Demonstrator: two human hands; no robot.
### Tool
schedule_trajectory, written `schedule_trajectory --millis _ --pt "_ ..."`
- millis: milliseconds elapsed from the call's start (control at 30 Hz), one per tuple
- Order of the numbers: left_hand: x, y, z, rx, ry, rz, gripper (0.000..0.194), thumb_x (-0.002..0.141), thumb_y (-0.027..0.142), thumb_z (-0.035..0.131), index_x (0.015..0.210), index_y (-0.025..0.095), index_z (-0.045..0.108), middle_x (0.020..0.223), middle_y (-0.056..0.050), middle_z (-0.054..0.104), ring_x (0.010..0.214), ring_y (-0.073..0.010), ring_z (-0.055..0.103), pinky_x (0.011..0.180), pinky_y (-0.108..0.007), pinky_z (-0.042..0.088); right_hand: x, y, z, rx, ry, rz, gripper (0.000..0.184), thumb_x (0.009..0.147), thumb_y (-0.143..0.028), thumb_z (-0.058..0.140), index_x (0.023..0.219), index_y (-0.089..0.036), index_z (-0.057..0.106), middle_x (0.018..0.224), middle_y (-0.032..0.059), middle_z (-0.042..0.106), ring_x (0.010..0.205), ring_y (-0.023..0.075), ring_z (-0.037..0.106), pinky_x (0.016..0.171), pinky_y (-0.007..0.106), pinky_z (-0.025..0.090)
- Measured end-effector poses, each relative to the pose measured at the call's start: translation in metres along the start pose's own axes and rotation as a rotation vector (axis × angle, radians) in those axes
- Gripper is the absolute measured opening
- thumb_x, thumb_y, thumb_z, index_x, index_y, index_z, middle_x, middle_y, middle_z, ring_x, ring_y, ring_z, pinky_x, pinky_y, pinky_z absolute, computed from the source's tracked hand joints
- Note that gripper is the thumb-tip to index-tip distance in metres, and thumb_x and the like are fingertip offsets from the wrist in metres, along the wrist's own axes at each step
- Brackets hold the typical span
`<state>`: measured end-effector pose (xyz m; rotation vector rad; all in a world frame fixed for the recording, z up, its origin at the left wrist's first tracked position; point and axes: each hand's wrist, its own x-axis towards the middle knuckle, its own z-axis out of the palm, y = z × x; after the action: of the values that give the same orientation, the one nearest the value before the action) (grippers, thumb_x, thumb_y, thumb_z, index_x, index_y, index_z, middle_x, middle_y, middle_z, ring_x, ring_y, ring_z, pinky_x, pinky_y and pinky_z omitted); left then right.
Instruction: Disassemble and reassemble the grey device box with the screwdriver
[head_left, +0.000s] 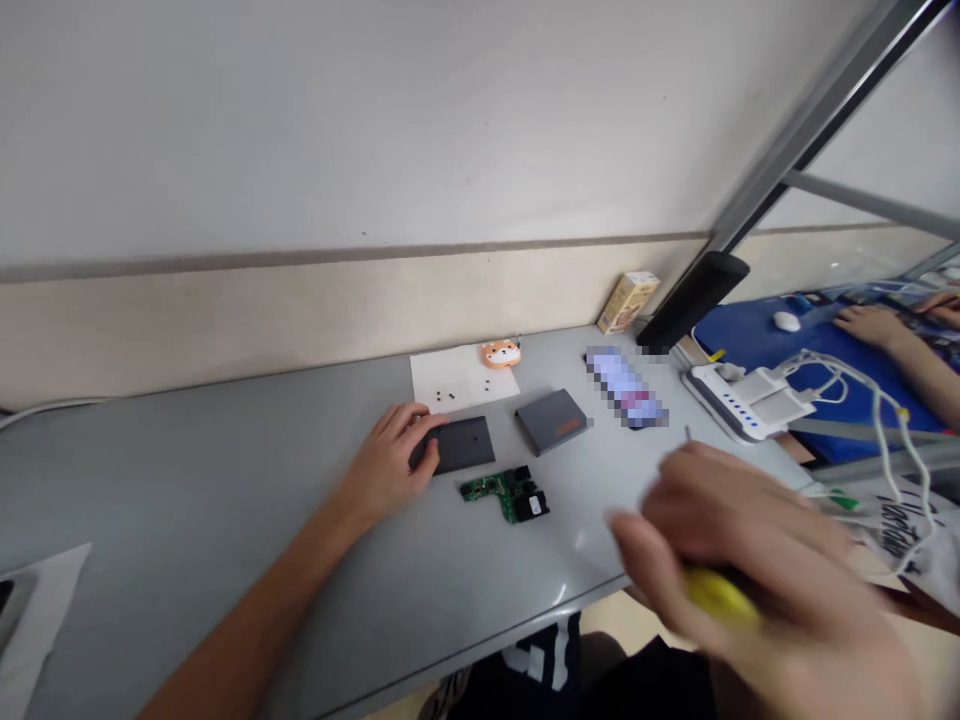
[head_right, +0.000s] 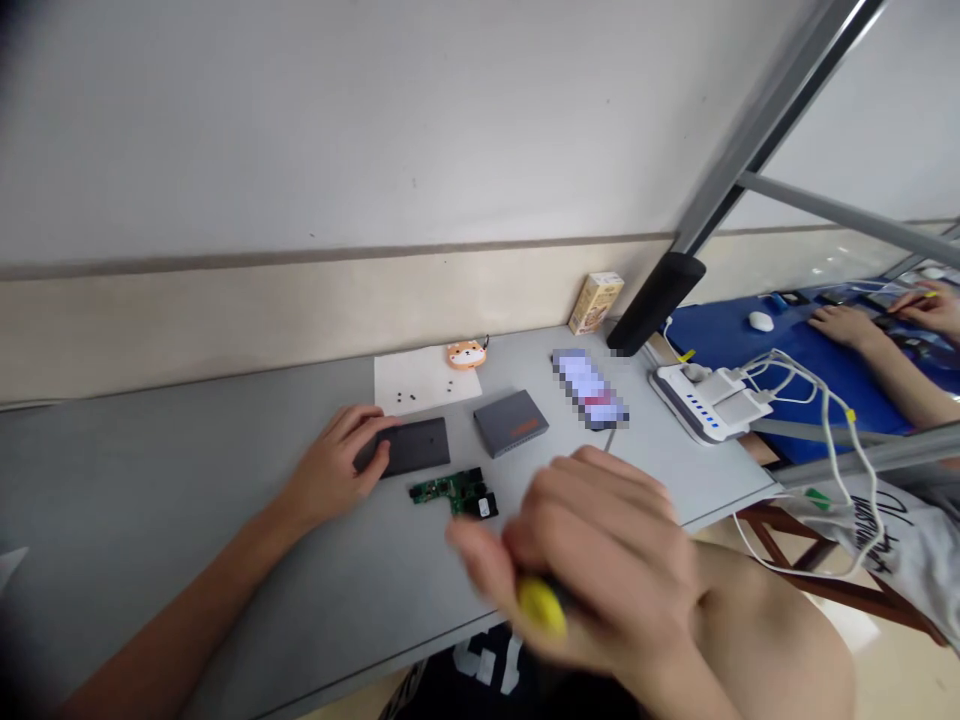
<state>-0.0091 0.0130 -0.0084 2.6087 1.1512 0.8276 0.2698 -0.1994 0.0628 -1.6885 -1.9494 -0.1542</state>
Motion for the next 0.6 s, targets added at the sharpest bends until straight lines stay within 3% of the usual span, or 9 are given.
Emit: schedule_trajectory --millis 167,333,467,600 --pt "0.000 0.002 0.001 -0.057 0.023 -0.017 0.027 0.095 0.019 0.049 0.116 0.023 0.066 0.118 -0.008 0.062 0.106 -0.0221 0.065 0.096 -0.039 0.056 0.073 0.042 0.051 -0.070 -0.036 0.055 0.032 0.102 -0.045 0.054 0.114 -0.026 0.077 0.120 0.0077 0.078 0.080 0.0201 0.077 0.059 0.029 0.054" --pt "0.000 0.002 0.002 -0.109 0.014 -0.026 0.024 0.098 0.018 0.048 0.115 0.023 0.064 0.113 -0.007 0.060 0.097 -0.0186 0.065 0.086 -0.034 0.056 0.081 0.061 0.097 -0.103 -0.117 0.080 0.032 0.104 -0.040 0.050 0.123 -0.030 0.074 0.138 0.0024 0.071 0.082 0.0222 0.078 0.065 0.036 0.058" --pt "-0.002 0.001 0.004 -0.123 0.021 -0.024 0.024 0.098 0.018 0.048 0.115 0.024 0.064 0.114 -0.006 0.060 0.099 -0.0183 0.065 0.088 -0.034 0.056 0.082 0.049 0.105 -0.129 -0.133 0.049 0.034 0.104 -0.038 0.047 0.125 -0.030 0.073 0.139 0.0040 0.070 0.076 0.0203 0.076 0.066 0.036 0.056" --pt "-0.002 -0.001 0.008 -0.102 0.031 -0.024 0.025 0.097 0.017 0.048 0.115 0.023 0.065 0.114 -0.007 0.060 0.100 -0.0181 0.065 0.088 -0.033 0.056 0.109 0.045 0.101 -0.136 -0.163 -0.016 0.029 0.102 -0.032 0.049 0.114 -0.029 0.075 0.121 0.0026 0.076 0.069 0.0175 0.071 0.062 0.033 0.046"
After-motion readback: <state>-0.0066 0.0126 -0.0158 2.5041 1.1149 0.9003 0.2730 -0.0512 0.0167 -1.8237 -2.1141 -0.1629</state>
